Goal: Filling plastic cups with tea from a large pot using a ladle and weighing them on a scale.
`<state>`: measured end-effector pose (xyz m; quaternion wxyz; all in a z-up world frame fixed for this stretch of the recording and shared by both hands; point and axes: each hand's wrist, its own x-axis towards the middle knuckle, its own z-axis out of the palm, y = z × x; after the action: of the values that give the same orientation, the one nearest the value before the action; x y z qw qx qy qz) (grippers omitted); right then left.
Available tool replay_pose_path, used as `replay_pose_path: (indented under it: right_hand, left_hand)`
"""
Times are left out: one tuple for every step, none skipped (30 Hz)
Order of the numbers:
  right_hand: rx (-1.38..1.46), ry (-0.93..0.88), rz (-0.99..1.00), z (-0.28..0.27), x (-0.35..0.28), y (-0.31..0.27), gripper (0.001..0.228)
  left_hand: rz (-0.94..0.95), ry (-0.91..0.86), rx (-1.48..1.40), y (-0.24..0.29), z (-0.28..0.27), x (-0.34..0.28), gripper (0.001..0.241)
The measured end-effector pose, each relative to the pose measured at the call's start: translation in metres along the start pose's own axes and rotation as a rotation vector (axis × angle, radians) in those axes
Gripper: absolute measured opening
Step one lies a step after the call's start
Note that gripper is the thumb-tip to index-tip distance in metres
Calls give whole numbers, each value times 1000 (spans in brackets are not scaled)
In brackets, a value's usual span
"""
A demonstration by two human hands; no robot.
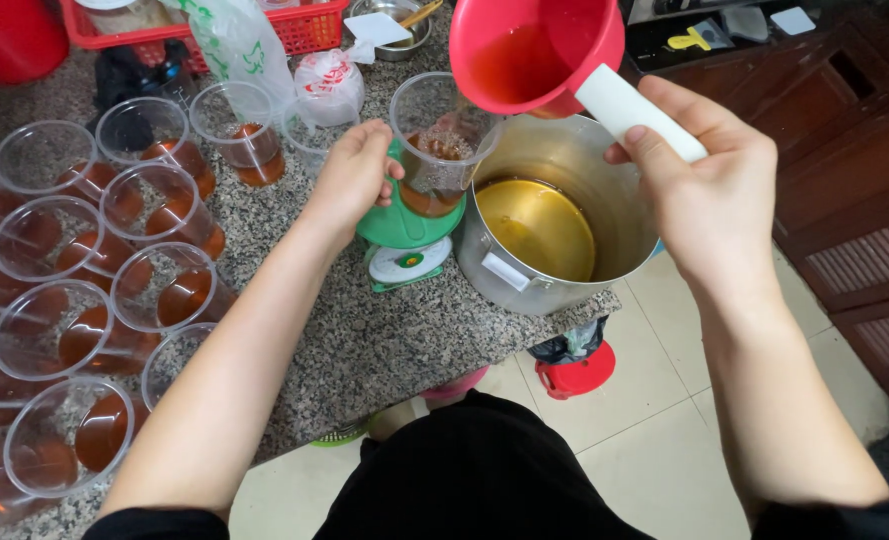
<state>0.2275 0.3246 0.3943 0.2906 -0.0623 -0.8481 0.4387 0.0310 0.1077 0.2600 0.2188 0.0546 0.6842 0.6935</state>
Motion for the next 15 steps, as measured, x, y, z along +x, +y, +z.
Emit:
replay_pose_path:
  right_hand:
    - [0, 0, 1, -1, 1, -2, 36]
    - [92, 34, 131, -3, 1, -3, 40]
    - [184, 69, 261, -4, 2, -5, 44]
    - [186, 70, 262, -7, 2, -5, 44]
    - [277, 87, 336, -9, 2, -5, 46]
    - [368, 106, 410, -12, 2, -5, 48]
    - [368, 106, 411, -17, 2, -1, 48]
    - [448, 120, 438, -21, 1, 5, 46]
    - [528, 135, 465, -25, 1, 10, 45]
    - [530, 135, 467, -28, -1, 15, 45]
    - [576, 134, 497, -30, -3, 20, 46]
    - [621, 129, 526, -33, -4, 25, 47]
    - [621, 127, 528, -32, -8, 28, 47]
    - [555, 157, 536, -31, -11, 32, 48]
    - [490, 187, 545, -30, -14, 35, 50]
  left_hand:
    - [-1, 0, 0, 2, 1, 0, 49]
    - [-7, -9, 6, 4, 2, 0, 51]
    - [-13, -17, 12, 6, 4, -1, 53]
    - [-13, -17, 14, 6, 4, -1, 53]
    - [5, -45, 20, 6, 5, -1, 54]
    - [23, -74, 25, 7, 6, 0, 56]
    - [22, -74, 25, 8, 8, 0, 56]
    - [15, -89, 1, 8, 10, 0, 45]
    - [9, -103, -22, 9, 12, 0, 36]
    - [7, -103, -21, 5, 14, 4, 36]
    - [36, -99, -9, 2, 15, 8, 50]
    - [65, -94, 0, -3, 16, 12, 71]
    - [64, -92, -1, 0, 19, 10, 71]
    - [65, -81, -25, 3, 19, 8, 62]
    - [66, -70, -48, 6, 20, 6, 55]
